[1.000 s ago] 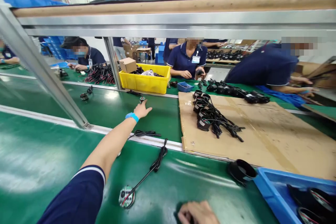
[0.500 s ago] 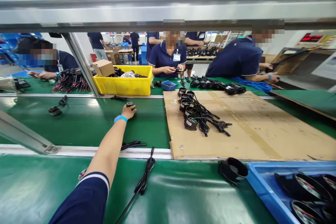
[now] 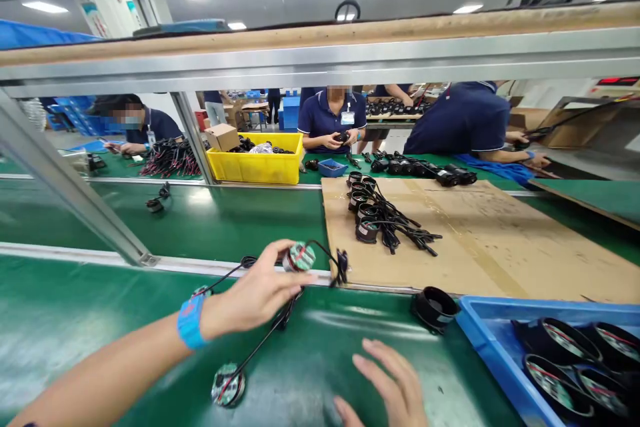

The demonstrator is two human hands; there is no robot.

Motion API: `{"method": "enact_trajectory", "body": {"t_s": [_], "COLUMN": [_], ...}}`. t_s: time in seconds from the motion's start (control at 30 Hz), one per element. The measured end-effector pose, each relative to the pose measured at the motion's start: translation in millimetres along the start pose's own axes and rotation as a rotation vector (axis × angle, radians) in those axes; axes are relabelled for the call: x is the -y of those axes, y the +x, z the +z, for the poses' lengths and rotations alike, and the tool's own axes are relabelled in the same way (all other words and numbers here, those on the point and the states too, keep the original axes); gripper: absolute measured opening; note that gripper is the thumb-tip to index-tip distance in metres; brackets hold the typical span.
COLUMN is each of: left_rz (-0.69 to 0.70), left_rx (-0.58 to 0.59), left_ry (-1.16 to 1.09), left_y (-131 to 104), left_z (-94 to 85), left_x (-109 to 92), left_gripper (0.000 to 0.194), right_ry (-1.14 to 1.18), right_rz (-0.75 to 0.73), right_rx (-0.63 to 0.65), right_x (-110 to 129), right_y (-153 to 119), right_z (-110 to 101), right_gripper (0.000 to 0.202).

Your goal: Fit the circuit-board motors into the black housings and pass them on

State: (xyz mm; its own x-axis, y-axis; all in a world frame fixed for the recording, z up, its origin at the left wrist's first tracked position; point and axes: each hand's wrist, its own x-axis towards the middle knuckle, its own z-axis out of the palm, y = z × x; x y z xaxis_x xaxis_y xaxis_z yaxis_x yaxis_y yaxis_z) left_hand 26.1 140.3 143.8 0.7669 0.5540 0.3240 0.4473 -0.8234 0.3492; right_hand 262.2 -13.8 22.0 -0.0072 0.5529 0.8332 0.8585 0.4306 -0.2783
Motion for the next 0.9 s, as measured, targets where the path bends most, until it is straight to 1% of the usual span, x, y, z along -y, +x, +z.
{"method": "enact_trajectory", "body": {"t_s": [0.07, 0.1, 0.17, 0.2, 0.27, 0.33, 0.4, 0.47, 0.53, 0.67, 0.73, 0.8, 0.9], "left_rz": [0.09, 0.128, 0.185, 0.201, 0.234, 0.261, 0.276, 0.268, 0.269, 0.299, 0.302, 0.308, 0.32], "left_rx": [-0.017, -0.032, -0.071, -0.088, -0.11, -0.115, -0.14, -0.175, -0.192, -0.176, -0.181, -0.193, -0.206], "left_ry": [0.002, 0.004, 0.008, 0.013, 0.029, 0.039, 0.051, 0.067, 0.075, 0.07, 0.071, 0.056, 0.026], "left_y": [-22.4, -31.5, -45.9, -51.4, -60.2, -66.9, -72.1, -75.9, -77.8, -77.2, -75.6, -73.7, -70.0], "left_z": [2.6, 5.0, 11.0, 14.0, 19.6, 24.0, 27.9, 31.8, 36.2, 46.3, 51.9, 57.7, 66.5], "left_x": [-37.0, -52.0, -75.0, -83.5, -95.5, -103.0, -107.8, -111.6, -115.4, -125.2, -130.8, -136.5, -145.4], "left_gripper": [0.046, 0.047, 0.049, 0.048, 0.043, 0.036, 0.033, 0.034, 0.037, 0.042, 0.045, 0.045, 0.038], "right_ry": [0.067, 0.114, 0.236, 0.316, 0.485, 0.62, 0.675, 0.664, 0.598, 0.479, 0.445, 0.415, 0.395], "right_rz": [-0.016, 0.011, 0.107, 0.161, 0.268, 0.364, 0.456, 0.502, 0.474, 0.394, 0.364, 0.324, 0.292], "right_rx": [-0.05, -0.041, 0.058, 0.129, 0.256, 0.329, 0.376, 0.413, 0.397, 0.259, 0.211, 0.174, 0.143], "right_x": [8.8, 14.3, 25.1, 30.1, 38.3, 44.7, 50.0, 54.5, 57.7, 59.6, 59.1, 58.4, 57.6], "right_y": [29.2, 42.3, 62.0, 67.9, 72.3, 69.3, 62.6, 55.4, 49.4, 42.3, 40.1, 38.0, 33.7], "right_z": [-12.1, -17.1, -25.0, -28.4, -35.0, -42.3, -50.1, -57.4, -63.4, -72.3, -76.8, -81.5, -88.1], "right_gripper": [0.052, 0.061, 0.072, 0.074, 0.071, 0.068, 0.064, 0.063, 0.062, 0.053, 0.052, 0.052, 0.054]}}
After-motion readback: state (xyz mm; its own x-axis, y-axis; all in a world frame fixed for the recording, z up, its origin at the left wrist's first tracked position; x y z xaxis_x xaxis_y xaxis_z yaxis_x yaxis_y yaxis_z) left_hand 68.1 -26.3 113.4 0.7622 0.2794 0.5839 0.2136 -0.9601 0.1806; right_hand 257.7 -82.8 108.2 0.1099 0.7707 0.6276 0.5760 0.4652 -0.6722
